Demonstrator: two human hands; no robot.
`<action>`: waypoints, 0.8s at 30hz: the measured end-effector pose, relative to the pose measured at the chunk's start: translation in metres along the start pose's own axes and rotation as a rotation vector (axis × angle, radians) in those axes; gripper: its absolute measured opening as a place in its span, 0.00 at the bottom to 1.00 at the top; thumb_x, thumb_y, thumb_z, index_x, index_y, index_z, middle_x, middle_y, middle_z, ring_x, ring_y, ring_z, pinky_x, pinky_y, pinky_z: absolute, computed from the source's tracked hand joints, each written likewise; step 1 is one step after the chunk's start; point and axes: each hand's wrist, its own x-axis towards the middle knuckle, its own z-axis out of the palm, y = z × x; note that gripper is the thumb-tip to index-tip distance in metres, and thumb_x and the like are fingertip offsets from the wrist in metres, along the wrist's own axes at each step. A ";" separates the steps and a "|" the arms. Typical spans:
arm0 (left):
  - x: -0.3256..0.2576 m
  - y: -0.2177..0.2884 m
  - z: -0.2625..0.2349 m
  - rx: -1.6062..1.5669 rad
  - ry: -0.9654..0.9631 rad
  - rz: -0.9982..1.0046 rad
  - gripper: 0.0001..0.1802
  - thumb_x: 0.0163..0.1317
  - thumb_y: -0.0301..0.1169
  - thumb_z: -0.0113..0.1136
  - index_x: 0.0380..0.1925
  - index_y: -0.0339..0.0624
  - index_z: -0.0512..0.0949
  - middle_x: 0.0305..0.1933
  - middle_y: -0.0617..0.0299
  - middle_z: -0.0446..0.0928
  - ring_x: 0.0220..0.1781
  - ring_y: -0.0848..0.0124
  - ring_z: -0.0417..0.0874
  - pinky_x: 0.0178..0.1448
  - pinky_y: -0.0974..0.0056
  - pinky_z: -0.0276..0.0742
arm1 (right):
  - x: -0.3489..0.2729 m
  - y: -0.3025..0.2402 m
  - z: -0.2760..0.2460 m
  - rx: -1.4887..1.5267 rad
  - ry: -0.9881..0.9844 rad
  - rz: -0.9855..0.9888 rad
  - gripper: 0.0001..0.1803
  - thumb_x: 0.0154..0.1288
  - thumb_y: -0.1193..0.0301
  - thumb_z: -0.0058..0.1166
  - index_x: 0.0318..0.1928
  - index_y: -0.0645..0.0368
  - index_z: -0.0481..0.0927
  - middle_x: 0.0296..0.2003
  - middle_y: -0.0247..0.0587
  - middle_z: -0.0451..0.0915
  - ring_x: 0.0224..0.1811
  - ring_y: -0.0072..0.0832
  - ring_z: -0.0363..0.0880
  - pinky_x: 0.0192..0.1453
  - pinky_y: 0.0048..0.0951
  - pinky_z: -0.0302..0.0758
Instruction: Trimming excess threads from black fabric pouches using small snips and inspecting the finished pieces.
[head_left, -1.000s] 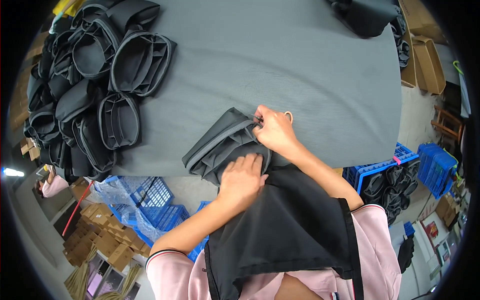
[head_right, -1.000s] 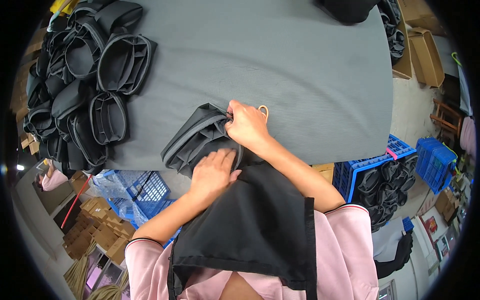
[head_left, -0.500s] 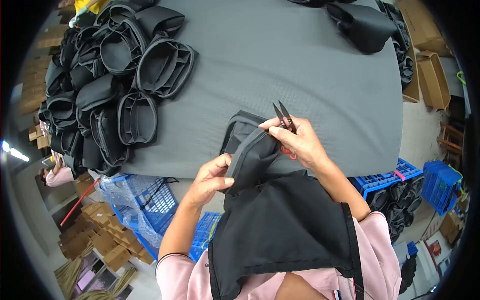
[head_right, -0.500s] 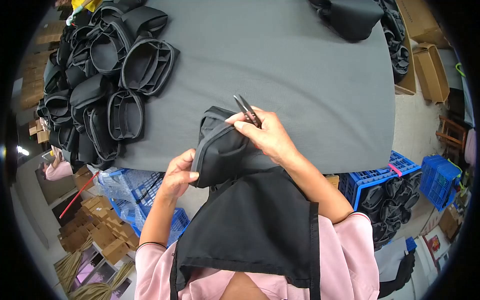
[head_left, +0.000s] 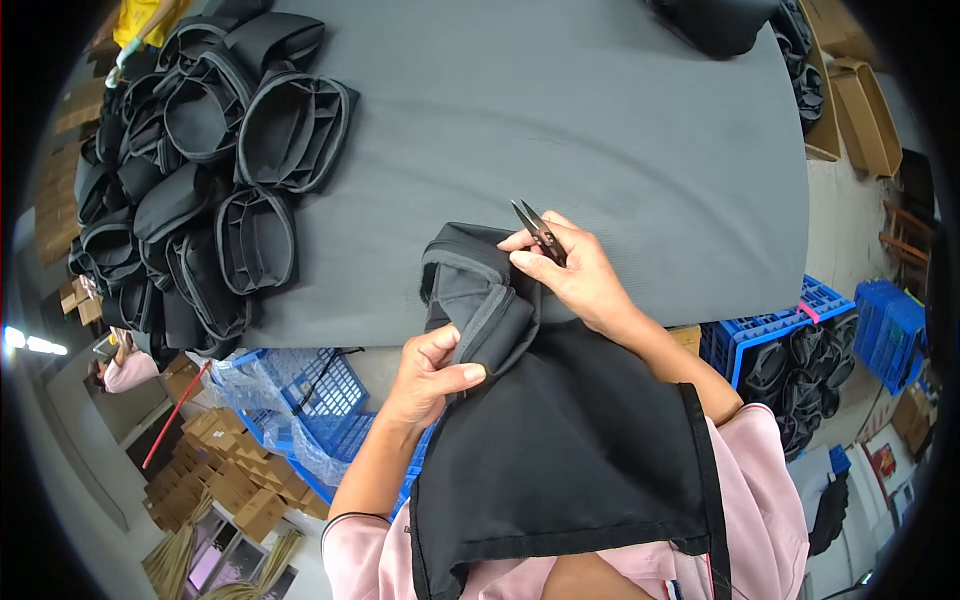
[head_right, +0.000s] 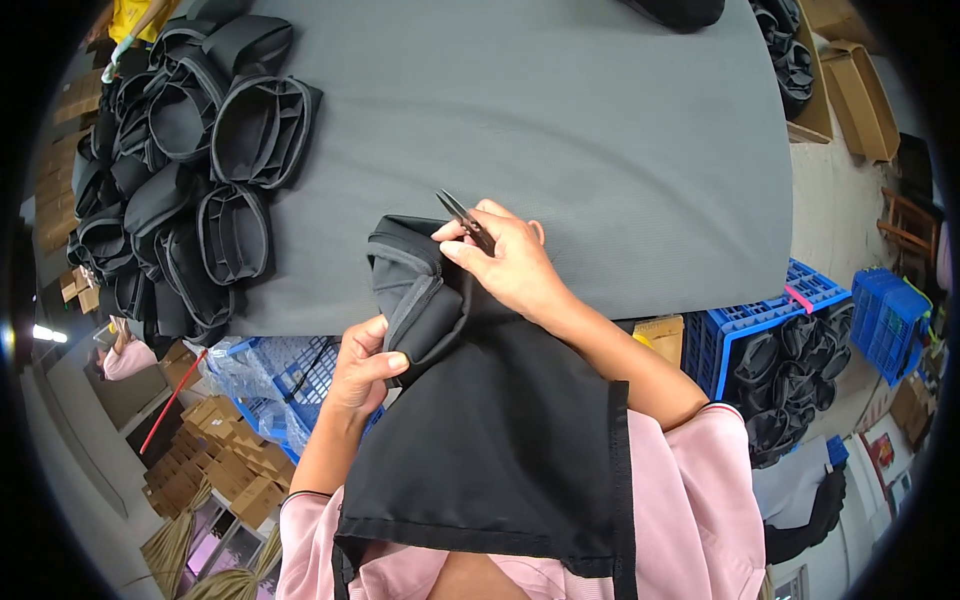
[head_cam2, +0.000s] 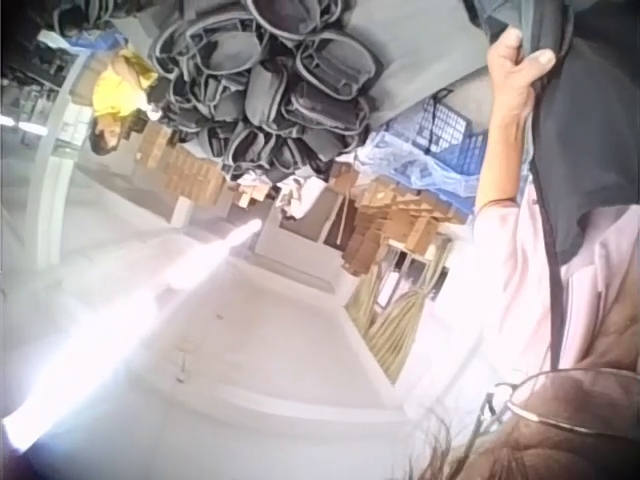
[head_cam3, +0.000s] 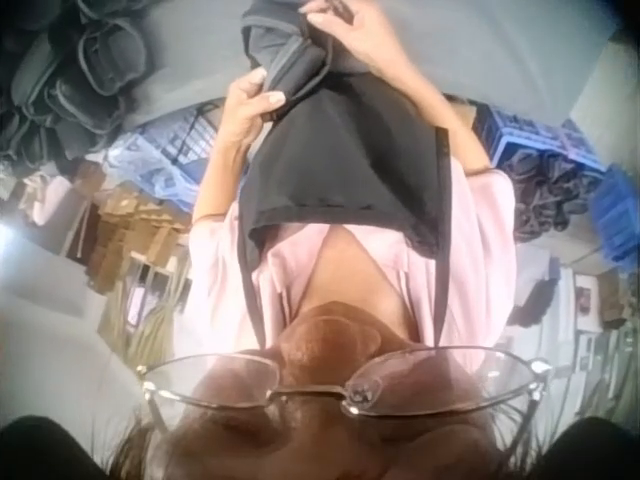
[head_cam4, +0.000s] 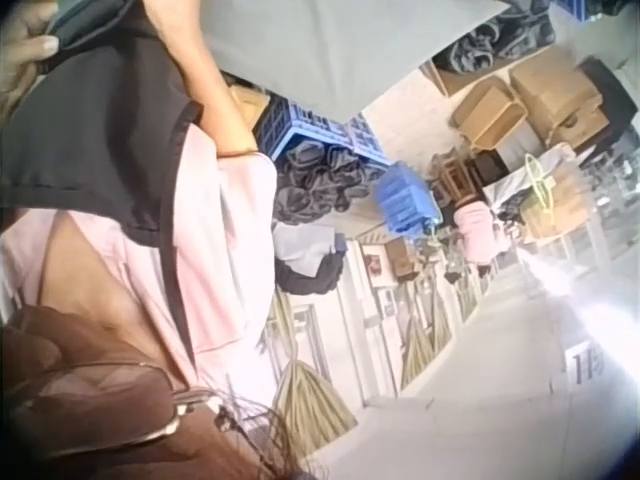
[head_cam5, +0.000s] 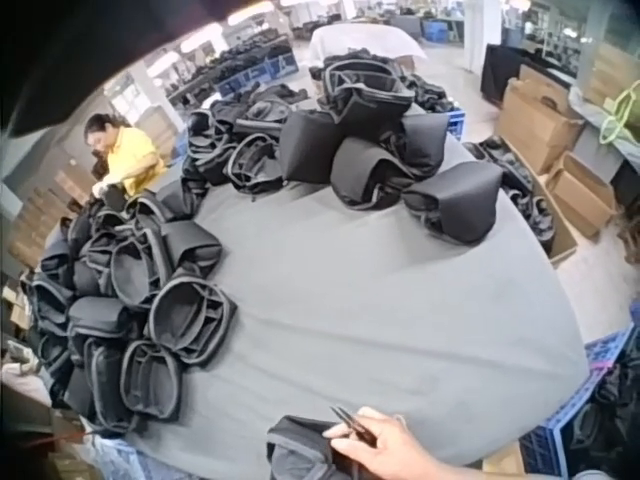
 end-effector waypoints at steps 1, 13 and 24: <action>0.000 0.001 0.003 -0.025 0.016 -0.014 0.17 0.48 0.23 0.66 0.41 0.36 0.76 0.39 0.68 0.77 0.40 0.81 0.75 0.46 0.74 0.71 | 0.001 0.000 0.001 0.015 -0.009 0.007 0.08 0.58 0.72 0.55 0.37 0.61 0.81 0.27 0.31 0.66 0.30 0.20 0.67 0.37 0.24 0.67; 0.070 0.030 0.015 -0.317 -0.119 0.457 0.36 0.61 0.27 0.55 0.66 0.33 0.49 0.67 0.52 0.54 0.65 0.62 0.64 0.66 0.58 0.65 | 0.074 -0.004 -0.002 0.149 -0.004 0.009 0.15 0.66 0.62 0.49 0.45 0.60 0.79 0.35 0.34 0.79 0.26 0.12 0.70 0.27 0.15 0.67; 0.073 0.032 -0.002 1.031 0.189 0.602 0.23 0.58 0.20 0.50 0.55 0.39 0.70 0.56 0.51 0.72 0.60 0.60 0.72 0.68 0.59 0.58 | 0.010 0.012 0.006 -0.034 0.218 -0.181 0.09 0.57 0.71 0.60 0.28 0.61 0.74 0.22 0.28 0.71 0.24 0.14 0.65 0.28 0.17 0.63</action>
